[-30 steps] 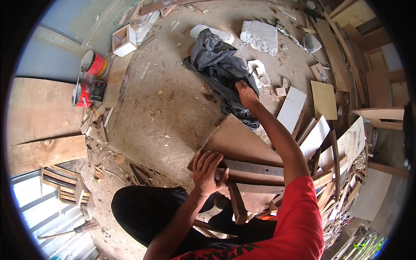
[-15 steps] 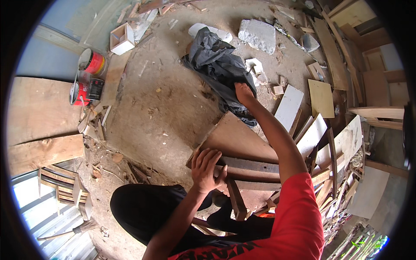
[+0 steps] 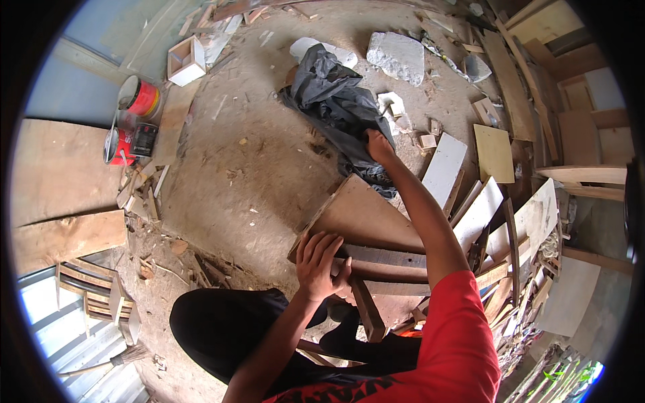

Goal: The person sits on the floor and assembles a small wooden frame using a hammer and nails. They align the pieces, hammer nails into the joints, and repeatedly check the fit of the components.

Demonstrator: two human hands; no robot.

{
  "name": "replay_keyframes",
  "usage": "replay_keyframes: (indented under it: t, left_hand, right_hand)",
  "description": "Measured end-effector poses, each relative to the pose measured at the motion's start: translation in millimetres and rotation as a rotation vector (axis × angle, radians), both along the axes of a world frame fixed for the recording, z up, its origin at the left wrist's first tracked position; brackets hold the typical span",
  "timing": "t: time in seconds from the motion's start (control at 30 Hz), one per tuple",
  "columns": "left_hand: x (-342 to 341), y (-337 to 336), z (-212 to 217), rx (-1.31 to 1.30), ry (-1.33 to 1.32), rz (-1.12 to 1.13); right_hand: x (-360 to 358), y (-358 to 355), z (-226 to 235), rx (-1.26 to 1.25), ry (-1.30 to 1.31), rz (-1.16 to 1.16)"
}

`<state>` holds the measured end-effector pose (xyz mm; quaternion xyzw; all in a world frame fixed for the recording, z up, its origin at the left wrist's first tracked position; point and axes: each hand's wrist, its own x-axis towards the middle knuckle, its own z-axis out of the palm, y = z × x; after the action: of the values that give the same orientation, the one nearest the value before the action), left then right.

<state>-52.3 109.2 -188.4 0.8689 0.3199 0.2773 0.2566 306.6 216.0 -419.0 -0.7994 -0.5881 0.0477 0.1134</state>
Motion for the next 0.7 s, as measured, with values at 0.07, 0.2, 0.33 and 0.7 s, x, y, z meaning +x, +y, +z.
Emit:
replay_keyframes:
  t: [0.07,0.2,0.33,0.7]
  left_hand:
    - [-1,1,-2,0.004,0.001,0.005]
    - [0,0,-3,0.023,0.013,0.003]
    - [-1,0,-2,0.026,0.021,-0.005]
    - [2,2,-1,0.049,0.011,-0.005]
  right_hand:
    - [-13,0,0,-0.014,-0.202,0.069]
    - [-27,3,-5,-0.013,-0.373,-0.008]
    - [-9,11,0,-0.154,0.057,-0.070]
    - [26,4,78,-0.259,0.711,-0.041]
